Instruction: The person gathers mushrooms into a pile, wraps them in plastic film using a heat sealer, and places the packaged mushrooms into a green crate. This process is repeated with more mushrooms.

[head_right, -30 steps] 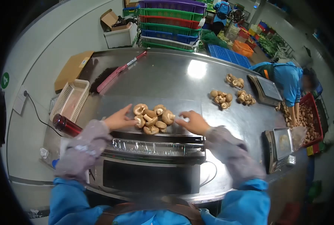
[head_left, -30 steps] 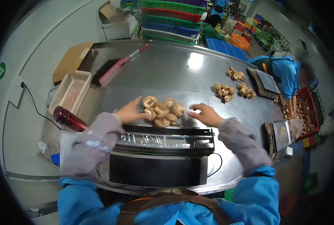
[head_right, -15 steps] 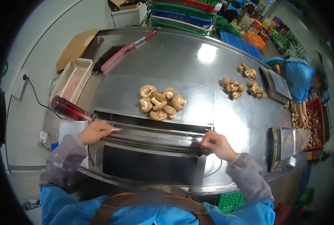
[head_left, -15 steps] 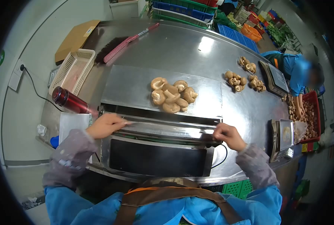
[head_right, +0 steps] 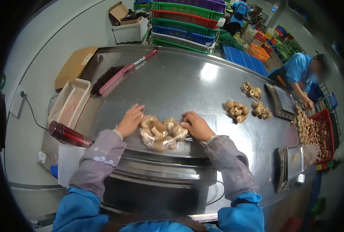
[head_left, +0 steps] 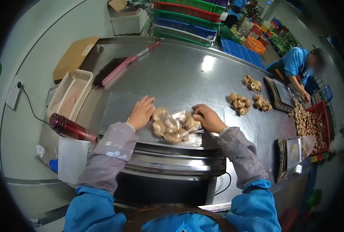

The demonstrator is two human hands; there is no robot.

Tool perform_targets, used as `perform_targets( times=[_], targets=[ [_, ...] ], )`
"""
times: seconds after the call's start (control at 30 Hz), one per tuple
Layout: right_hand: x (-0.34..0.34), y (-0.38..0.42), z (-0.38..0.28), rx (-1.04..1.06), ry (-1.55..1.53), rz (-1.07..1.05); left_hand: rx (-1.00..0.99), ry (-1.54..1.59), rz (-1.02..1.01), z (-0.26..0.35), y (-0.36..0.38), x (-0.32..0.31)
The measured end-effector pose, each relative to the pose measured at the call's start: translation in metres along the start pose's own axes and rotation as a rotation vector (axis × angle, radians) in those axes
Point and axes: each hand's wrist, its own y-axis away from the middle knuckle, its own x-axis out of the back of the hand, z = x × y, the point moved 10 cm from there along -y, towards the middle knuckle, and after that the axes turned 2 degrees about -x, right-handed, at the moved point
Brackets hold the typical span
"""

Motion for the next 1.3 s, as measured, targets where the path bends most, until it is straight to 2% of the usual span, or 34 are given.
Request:
perform_targets(
  times=[0.03,0.07,0.1,0.13,0.17,0.2,0.23,0.27,0.3,0.37,0.4,0.47,0.5,0.53,0.57,0.6,0.67,0.73,0.8,0.83,0.87,0.9,0.93,1.0,1.03,1.07,1.1,1.13,1.17,1.2,1.23,1.27,1.3],
  targets=[
    [0.004,-0.001,-0.003,-0.01,-0.003,0.0,0.032,0.141,-0.138,-0.004,0.003,-0.007],
    [-0.006,0.0,0.014,-0.226,-0.074,-0.143,0.069,0.281,-0.275,0.0,0.008,-0.014],
    [-0.017,0.008,0.029,-0.44,-0.145,-0.283,0.071,0.284,-0.28,0.007,0.009,-0.012],
    [-0.014,0.012,0.024,-0.443,-0.146,-0.283,0.433,0.604,-0.417,-0.007,0.022,-0.03],
    [-0.024,0.024,0.025,-0.599,-0.437,-0.329,0.8,0.917,-0.543,-0.01,0.044,-0.046],
    [-0.035,0.034,0.024,-0.748,-0.729,-0.371,0.798,0.915,-0.539,-0.003,0.037,-0.03],
    [-0.046,0.057,0.052,-0.984,-0.637,-0.542,0.973,1.089,-0.696,0.013,0.045,-0.025],
    [-0.042,0.058,0.041,-0.977,-0.632,-0.545,1.145,1.265,-0.855,0.032,0.058,-0.022],
    [-0.038,0.067,0.022,-0.991,-0.628,-0.567,1.144,1.268,-0.845,0.036,0.059,-0.018],
    [-0.043,0.093,-0.002,-0.989,-0.608,-0.645,1.272,1.154,-0.895,0.044,0.085,-0.014],
    [-0.051,0.111,-0.01,-0.974,-0.591,-0.699,1.315,1.211,-0.909,0.064,0.098,-0.004],
    [-0.061,0.146,-0.022,-0.933,-0.595,-0.803,1.297,1.152,-1.07,0.085,0.127,0.015],
    [-0.067,0.152,-0.045,-0.802,-0.656,-0.804,1.309,1.171,-1.068,0.094,0.149,0.018],
    [-0.056,0.157,-0.067,-0.652,-0.573,-0.721,1.323,1.191,-1.067,0.104,0.17,0.02],
    [-0.066,0.175,-0.062,-0.688,-0.465,-0.804,1.238,1.109,-1.103,0.116,0.181,0.024],
    [-0.075,0.194,-0.059,-0.721,-0.358,-0.892,1.282,1.025,-1.156,0.123,0.203,0.025],
    [-0.086,0.209,-0.057,-0.708,-0.268,-0.828,1.314,0.849,-1.037,0.108,0.243,0.014],
    [-0.109,0.229,-0.057,-0.773,-0.295,-0.906,1.268,0.714,-1.186,0.109,0.27,0.009],
    [-0.118,0.235,-0.042,-0.709,-0.147,-0.787,1.196,0.773,-1.046,0.108,0.278,0.005],
    [-0.117,0.243,-0.031,-0.723,-0.213,-0.685,1.145,0.665,-0.932,0.104,0.268,0.018],
    [-0.11,0.244,-0.033,-0.737,-0.274,-0.585,0.974,0.561,-0.833,0.102,0.254,0.027],
    [-0.099,0.239,-0.041,-0.652,-0.308,-0.479,1.059,0.707,-0.724,0.1,0.258,0.031],
    [-0.092,0.245,-0.044,-0.692,-0.344,-0.495,1.141,0.847,-0.612,0.1,0.265,0.035],
    [-0.082,0.255,-0.039,-0.587,-0.676,-0.128,1.154,0.951,-0.288,0.099,0.266,0.044],
    [-0.084,0.265,-0.035,-0.618,-0.767,-0.037,1.126,0.916,-0.15,0.096,0.269,0.046],
    [-0.092,0.268,-0.041,-0.615,-0.77,-0.041,1.091,0.877,-0.016,0.094,0.271,0.047],
    [-0.087,0.273,-0.037,-0.652,-0.854,0.164,1.09,0.856,0.088,0.098,0.267,0.052],
    [-0.082,0.281,-0.034,-0.684,-0.932,0.373,1.216,0.874,0.144,0.101,0.272,0.052],
    [-0.087,0.292,-0.036,-0.836,-1.014,0.436,1.234,0.846,0.247,0.097,0.278,0.052],
    [-0.09,0.296,-0.035,-0.835,-1.018,0.436,1.253,0.815,0.345,0.092,0.288,0.053],
    [-0.098,0.307,-0.032,-0.872,-1.145,0.475,1.257,0.811,0.339,0.091,0.295,0.053],
    [-0.104,0.314,-0.031,-0.905,-1.268,0.509,1.143,0.559,0.341,0.089,0.292,0.072],
    [-0.103,0.32,-0.033,-0.964,-1.23,0.523,1.02,0.312,0.34,0.094,0.286,0.091]
  ],
)
